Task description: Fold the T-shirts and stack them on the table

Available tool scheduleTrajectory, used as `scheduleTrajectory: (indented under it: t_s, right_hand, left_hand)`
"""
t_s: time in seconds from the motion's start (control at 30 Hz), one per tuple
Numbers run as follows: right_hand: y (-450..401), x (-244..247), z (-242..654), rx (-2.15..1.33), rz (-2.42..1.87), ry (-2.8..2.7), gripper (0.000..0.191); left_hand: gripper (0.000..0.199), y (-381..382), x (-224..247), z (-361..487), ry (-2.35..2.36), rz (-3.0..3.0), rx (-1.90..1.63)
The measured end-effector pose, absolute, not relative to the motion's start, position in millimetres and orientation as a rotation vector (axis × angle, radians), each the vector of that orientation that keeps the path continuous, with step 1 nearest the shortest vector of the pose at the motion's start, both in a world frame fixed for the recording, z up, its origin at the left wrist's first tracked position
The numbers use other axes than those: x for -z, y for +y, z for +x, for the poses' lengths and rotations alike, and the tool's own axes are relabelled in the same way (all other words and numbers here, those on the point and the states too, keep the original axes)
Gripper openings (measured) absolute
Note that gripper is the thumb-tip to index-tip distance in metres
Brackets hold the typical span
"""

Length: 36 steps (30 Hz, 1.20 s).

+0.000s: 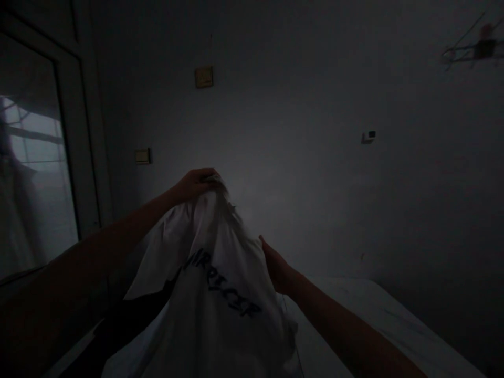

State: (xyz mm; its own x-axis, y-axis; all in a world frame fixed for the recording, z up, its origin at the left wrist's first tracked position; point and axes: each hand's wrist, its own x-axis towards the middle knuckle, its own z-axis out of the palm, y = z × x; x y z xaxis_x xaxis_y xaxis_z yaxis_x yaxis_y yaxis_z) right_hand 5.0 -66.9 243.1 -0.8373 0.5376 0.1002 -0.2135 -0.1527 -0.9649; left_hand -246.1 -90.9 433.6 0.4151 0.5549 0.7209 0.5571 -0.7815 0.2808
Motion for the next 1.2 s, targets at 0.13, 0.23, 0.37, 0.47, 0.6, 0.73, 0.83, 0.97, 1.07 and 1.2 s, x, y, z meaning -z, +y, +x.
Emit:
scheduleTrajectory:
  t_s: [0.13,0.23,0.37,0.47,0.6,0.73,0.83,0.97,1.07,1.2]
  right_hand:
    - [-65,-242,11,-2.009,-0.432,-1.733,0.066]
    - [-47,-251,30,-1.779,-0.460,-1.793,0.058]
    - [-19,-288,60,-1.436,-0.525,-1.738,0.049]
    - [-7,-326,77,-1.139,-0.570,-1.801,0.047]
    - [-1,-372,94,-0.714,-0.647,-1.915,0.046]
    - [-4,-397,109,-0.604,-0.636,-1.911,0.052]
    - [-10,-402,119,-0.586,-0.638,-1.948,0.052]
    - [-20,-388,126,-0.456,-0.710,-2.118,0.037]
    - [-31,-357,121,-0.277,-0.734,-2.055,0.027]
    - [-51,-293,101,-0.161,-0.744,-1.726,0.017]
  left_hand:
    - [0.019,-95,-443,-242,-1.029,-2.569,1.279]
    - [0.022,-98,-445,-252,-1.088,-2.497,1.212]
    - [0.028,-98,-451,-272,-1.219,-2.396,1.132]
    - [0.033,-98,-455,-281,-1.321,-2.331,1.091]
    - [0.036,-96,-455,-288,-1.446,-2.268,0.962]
    - [0.041,-92,-446,-295,-1.514,-2.243,0.988]
    - [0.044,-88,-436,-294,-1.533,-2.253,1.049]
    - [0.045,-94,-411,-276,-1.621,-2.237,1.132]
    - [0.042,-105,-373,-252,-1.690,-2.241,1.281]
    - [0.034,-112,-297,-222,-1.801,-2.172,1.593]
